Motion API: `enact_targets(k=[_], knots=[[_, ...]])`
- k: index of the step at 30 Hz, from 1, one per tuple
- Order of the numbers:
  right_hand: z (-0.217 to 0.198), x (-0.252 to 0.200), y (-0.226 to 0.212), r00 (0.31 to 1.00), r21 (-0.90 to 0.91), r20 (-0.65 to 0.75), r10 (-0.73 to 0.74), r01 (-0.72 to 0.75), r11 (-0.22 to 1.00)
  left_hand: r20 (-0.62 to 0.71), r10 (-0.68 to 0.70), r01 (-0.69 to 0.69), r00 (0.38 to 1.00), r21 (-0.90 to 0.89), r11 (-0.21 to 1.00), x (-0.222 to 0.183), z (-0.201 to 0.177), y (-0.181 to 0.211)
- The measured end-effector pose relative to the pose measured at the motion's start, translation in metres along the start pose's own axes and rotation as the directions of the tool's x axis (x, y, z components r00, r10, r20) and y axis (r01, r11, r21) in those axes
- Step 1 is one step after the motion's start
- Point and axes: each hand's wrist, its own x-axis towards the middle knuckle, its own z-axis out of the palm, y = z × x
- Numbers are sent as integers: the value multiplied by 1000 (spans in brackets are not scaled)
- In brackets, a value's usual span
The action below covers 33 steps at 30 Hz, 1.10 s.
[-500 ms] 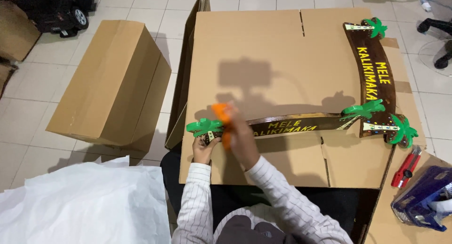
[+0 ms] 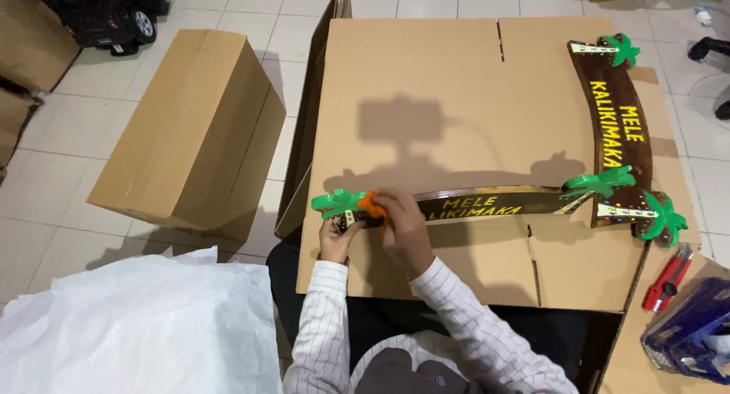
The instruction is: Cleaning a wooden decorative sign by wiping it thoroughly with a cloth.
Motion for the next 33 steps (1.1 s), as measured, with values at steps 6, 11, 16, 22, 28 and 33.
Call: enact_targets(k=[6,11,16,22,28,33], knots=[[61,15,26,962,130,35,-271,265,955,8,63,-64,998,45,997,9,-26,-55],[62,4,30,946,3,48,-321,322,947,23,96,-98,995,76,992,6,-20,-34],[17,11,16,934,-35,65,-352,355,934,6,50,-51,999,113,992,-1,3,9],[15,45,8,966,102,89,-245,236,966,28,46,-48,999,112,992,4,-11,-16],[31,78,-6,837,194,108,-536,511,837,49,72,-81,996,220,972,18,-64,-130],[58,71,14,827,297,182,-532,470,832,46,115,-123,992,245,962,13,-60,-119]])
